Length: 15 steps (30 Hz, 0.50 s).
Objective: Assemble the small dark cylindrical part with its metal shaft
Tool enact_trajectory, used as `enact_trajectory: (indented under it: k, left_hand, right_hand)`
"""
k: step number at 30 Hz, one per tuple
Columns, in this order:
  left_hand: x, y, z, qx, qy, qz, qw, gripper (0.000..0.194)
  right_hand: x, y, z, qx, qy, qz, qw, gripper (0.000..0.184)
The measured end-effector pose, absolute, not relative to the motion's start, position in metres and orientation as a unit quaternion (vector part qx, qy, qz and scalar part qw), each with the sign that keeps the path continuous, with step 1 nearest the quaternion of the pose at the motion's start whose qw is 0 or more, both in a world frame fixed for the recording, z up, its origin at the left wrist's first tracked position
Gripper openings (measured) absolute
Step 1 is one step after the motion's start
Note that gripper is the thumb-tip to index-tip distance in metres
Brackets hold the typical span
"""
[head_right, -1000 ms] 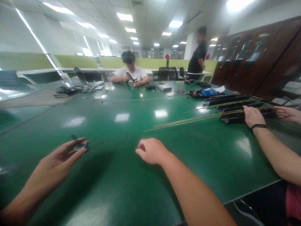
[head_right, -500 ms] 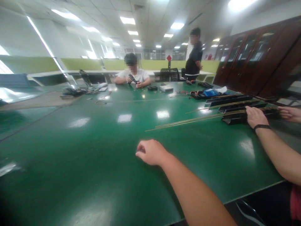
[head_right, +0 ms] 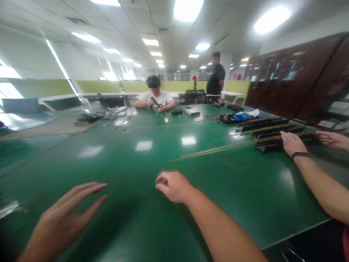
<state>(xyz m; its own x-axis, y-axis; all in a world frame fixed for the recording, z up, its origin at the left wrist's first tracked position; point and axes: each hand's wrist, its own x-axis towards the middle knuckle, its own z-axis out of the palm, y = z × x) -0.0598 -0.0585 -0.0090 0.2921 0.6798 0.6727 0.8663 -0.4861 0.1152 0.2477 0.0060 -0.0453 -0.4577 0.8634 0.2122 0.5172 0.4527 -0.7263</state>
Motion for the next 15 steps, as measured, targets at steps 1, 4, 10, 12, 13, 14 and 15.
enact_trajectory:
  k: [1, 4, 10, 12, 13, 14, 15]
  left_hand:
    - [-0.044, -0.050, -0.012, -0.820, -0.453, -0.327, 0.126, 0.033]
    - [0.002, -0.028, -0.019, -0.879, -0.368, -0.281, 0.116, 0.036]
    - [0.043, -0.014, -0.031, -0.918, -0.312, -0.231, 0.082, 0.021]
    - [0.045, -0.015, -0.032, -0.917, -0.319, -0.224, 0.090, 0.015]
    - [0.045, -0.015, -0.032, -0.916, -0.323, -0.217, 0.095, 0.013]
    - [0.046, -0.016, -0.031, -0.916, -0.327, -0.209, 0.099, 0.012]
    - [0.046, -0.017, -0.029, -0.916, -0.331, -0.202, 0.100, 0.012]
  right_hand:
    - [0.247, 0.006, -0.045, -0.429, -0.801, 0.301, 0.289, 0.023]
    - [0.247, 0.005, -0.044, -0.421, -0.806, 0.309, 0.281, 0.023]
    - [0.246, 0.003, -0.044, -0.406, -0.826, 0.278, 0.273, 0.019]
    - [0.244, 0.003, -0.045, -0.403, -0.834, 0.270, 0.263, 0.020]
    - [0.243, 0.003, -0.046, -0.402, -0.837, 0.269, 0.257, 0.020]
    - [0.242, 0.003, -0.046, -0.402, -0.838, 0.271, 0.252, 0.021]
    - [0.241, 0.002, -0.046, -0.399, -0.838, 0.277, 0.250, 0.022]
